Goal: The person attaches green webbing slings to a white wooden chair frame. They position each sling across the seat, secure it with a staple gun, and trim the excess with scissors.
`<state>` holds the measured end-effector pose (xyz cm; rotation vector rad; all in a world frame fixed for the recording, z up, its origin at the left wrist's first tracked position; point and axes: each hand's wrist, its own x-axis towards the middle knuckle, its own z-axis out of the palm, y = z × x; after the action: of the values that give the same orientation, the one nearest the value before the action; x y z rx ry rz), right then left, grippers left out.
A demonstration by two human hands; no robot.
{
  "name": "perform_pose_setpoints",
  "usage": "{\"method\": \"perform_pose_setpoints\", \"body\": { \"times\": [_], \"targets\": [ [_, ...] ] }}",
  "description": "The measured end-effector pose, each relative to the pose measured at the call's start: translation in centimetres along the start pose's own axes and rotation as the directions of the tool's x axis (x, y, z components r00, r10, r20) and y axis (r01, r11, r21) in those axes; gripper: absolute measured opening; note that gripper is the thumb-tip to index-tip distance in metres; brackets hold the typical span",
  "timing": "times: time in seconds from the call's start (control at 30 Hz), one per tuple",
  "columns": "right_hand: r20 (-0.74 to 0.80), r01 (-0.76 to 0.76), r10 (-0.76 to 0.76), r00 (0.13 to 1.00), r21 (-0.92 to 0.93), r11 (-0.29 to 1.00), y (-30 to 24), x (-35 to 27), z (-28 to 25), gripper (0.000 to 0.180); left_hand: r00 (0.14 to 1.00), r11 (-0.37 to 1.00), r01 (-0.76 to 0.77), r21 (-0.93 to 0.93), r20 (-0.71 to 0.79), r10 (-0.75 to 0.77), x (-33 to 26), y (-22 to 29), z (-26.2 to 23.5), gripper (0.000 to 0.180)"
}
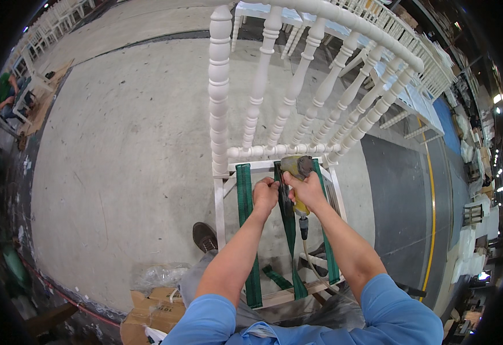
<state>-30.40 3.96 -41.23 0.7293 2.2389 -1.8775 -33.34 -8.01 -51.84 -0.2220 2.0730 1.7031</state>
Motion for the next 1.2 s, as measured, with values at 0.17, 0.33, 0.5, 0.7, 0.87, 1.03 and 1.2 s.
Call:
{"method": "perform_pose_setpoints", "body": {
  "times": [0.17, 0.33, 0.5, 0.7, 0.87, 1.03, 1.2],
  "targets": [
    [-0.015, -0.034, 0.034, 0.999, 0.014, 0.999, 0.2, -0.3, 0.1, 0.031, 0.998, 0.998, -0.062, -0.006, -0.011, 0.061, -0.1, 0.2, -0.3, 0.016],
    [-0.030, -0.026, 0.026, 0.999, -0.003, 1.000, 0.1, -0.4, -0.2, 0.031, 0.997, 0.997, -0.079, -0.002, -0.011, 0.079, -0.2, 0.4, -0.4, 0.019],
    [-0.037, 0.001, -0.001, 0.999, -0.007, 1.000, 0.0, -1.0, -0.8, 0.031, 0.999, 1.000, 0.003, -0.004, 0.036, -0.003, -0.2, 0.3, -0.3, 0.019],
    [-0.050, -0.024, 0.021, 0.999, -0.042, 0.999, -0.8, -0.7, -1.4, 0.032, 0.993, 0.983, 0.040, -0.178, 0.116, -0.019, 0.1, -0.1, 0.1, 0.021],
    [-0.062, -0.111, 0.118, 0.991, 0.103, 0.988, -3.1, -5.9, -5.6, 0.031, 0.915, 0.861, 0.312, -0.403, 0.372, -0.157, -1.1, 0.7, -0.5, 0.023],
    [-0.230, -0.084, 0.106, 0.968, 0.102, 0.991, -7.8, -21.1, -18.0, 0.036, 0.803, 0.763, 0.445, -0.468, 0.585, -0.110, -3.6, 1.2, -0.9, 0.033],
    [-0.566, -0.055, 0.092, 0.820, 0.082, 0.995, -8.4, -42.0, -29.4, 0.043, 0.709, 0.773, 0.489, -0.405, 0.701, -0.081, -6.8, 1.0, -1.2, 0.036]
  ]
}}
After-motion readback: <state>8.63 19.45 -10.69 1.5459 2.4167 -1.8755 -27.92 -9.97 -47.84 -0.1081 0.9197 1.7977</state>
